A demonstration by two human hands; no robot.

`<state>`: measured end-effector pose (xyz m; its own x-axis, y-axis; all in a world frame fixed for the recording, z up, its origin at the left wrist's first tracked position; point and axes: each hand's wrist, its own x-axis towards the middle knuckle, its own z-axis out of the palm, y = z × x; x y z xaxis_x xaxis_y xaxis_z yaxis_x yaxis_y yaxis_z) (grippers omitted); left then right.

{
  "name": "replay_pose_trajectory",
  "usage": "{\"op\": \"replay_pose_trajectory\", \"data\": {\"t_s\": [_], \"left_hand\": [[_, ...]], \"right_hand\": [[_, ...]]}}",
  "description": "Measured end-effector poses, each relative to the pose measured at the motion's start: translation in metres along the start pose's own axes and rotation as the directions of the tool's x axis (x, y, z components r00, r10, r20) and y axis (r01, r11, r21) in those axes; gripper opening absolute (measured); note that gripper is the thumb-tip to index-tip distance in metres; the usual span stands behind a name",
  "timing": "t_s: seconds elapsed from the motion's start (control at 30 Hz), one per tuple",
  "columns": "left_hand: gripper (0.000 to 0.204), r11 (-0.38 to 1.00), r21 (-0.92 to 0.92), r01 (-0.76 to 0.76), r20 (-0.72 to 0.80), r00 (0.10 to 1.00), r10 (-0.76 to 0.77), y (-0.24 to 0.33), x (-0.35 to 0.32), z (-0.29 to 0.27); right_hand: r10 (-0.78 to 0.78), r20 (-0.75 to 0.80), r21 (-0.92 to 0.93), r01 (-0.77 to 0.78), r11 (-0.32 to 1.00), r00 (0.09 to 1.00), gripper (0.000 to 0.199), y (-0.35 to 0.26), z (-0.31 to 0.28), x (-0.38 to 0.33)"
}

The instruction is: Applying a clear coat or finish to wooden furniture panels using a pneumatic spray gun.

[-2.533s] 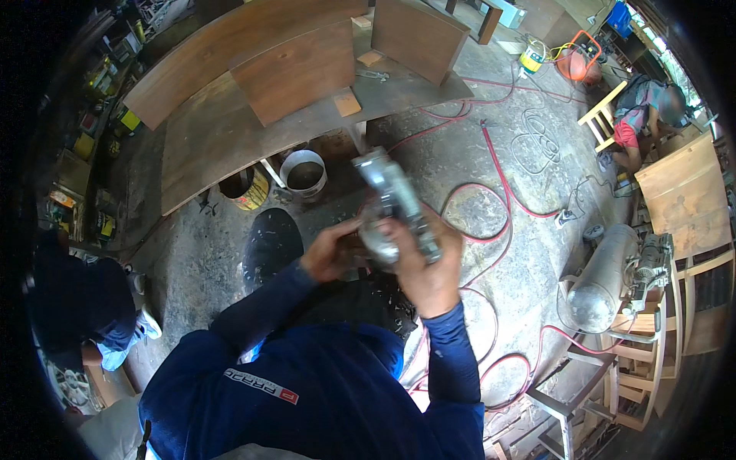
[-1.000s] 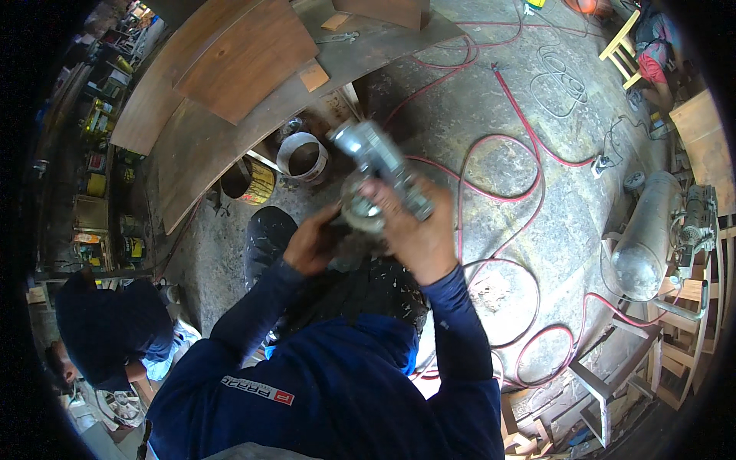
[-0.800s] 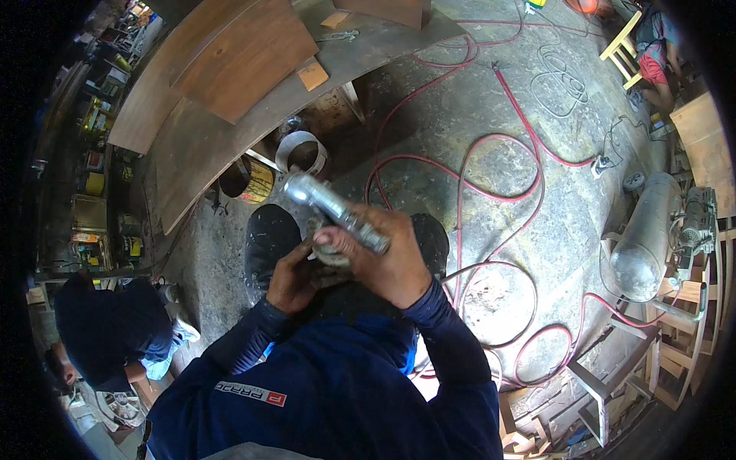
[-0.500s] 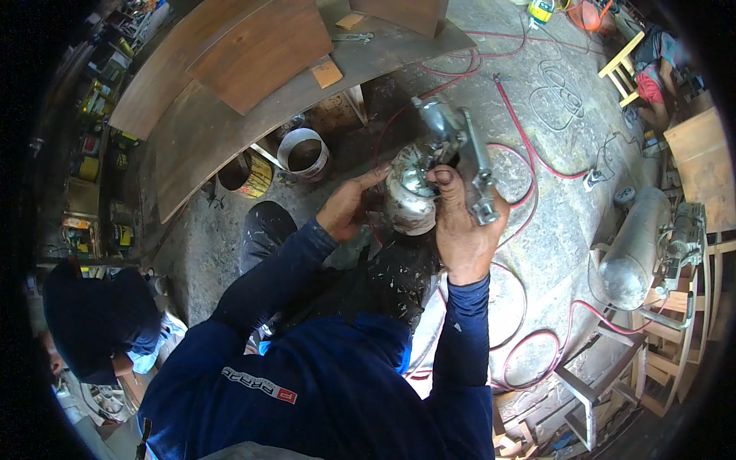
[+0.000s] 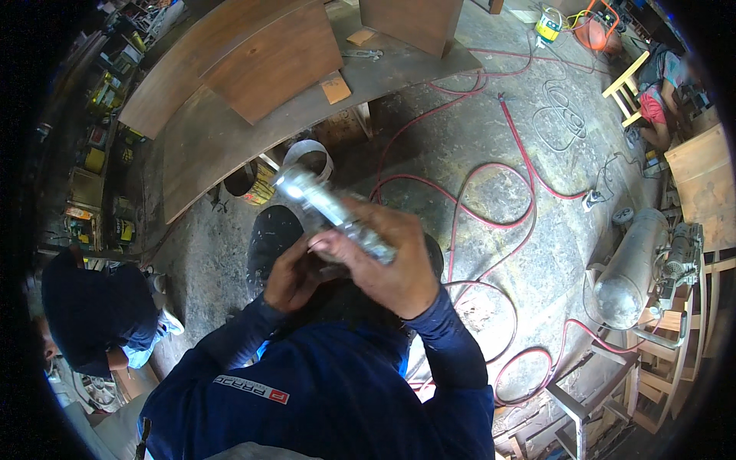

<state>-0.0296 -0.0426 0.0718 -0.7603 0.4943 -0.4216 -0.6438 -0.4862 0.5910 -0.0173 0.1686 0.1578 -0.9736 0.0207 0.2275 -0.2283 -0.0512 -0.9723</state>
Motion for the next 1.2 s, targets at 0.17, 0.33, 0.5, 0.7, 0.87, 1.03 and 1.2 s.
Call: {"op": "replay_pose_trajectory", "data": {"t_s": [0.17,0.33,0.5,0.7,0.87,1.03,1.2], "left_hand": [[0.047,0.968,0.249,-0.027,0.064,0.998,0.011,0.019,0.062,0.041],[0.046,0.996,0.087,0.018,0.072,0.997,-0.025,0.025,0.042,0.04],[0.046,0.994,0.104,-0.025,0.082,0.997,0.016,0.031,0.044,0.035],[0.044,0.995,0.088,0.052,-0.09,0.995,-0.044,0.04,0.032,0.031],[0.044,0.985,0.175,-0.001,0.033,0.999,-0.005,0.044,0.042,0.03],[0.04,0.998,0.044,-0.053,0.007,0.999,0.053,0.039,0.008,0.006],[0.045,0.988,0.044,-0.151,-0.014,0.988,0.152,0.049,-0.011,-0.012]], "right_hand": [[-0.051,-0.324,-0.28,-0.044,0.959,0.945,0.028,-0.026,-0.011,0.006],[-0.113,-0.137,-0.244,0.077,0.967,0.984,0.03,-0.042,-0.014,0.014],[-0.026,-0.187,-0.148,-0.002,0.989,0.982,0.028,-0.043,-0.006,0.015],[-0.137,-0.104,-0.301,0.1,0.948,0.985,0.029,-0.042,0.006,0.019],[0.02,-0.244,-0.137,-0.055,0.989,0.97,0.03,-0.048,0.012,0.019],[-0.102,-0.111,-0.253,0.071,0.965,0.989,0.026,-0.044,0.031,0.022],[-0.166,0.078,-0.037,0.17,0.985,0.983,0.025,-0.029,0.048,0.032]]}}
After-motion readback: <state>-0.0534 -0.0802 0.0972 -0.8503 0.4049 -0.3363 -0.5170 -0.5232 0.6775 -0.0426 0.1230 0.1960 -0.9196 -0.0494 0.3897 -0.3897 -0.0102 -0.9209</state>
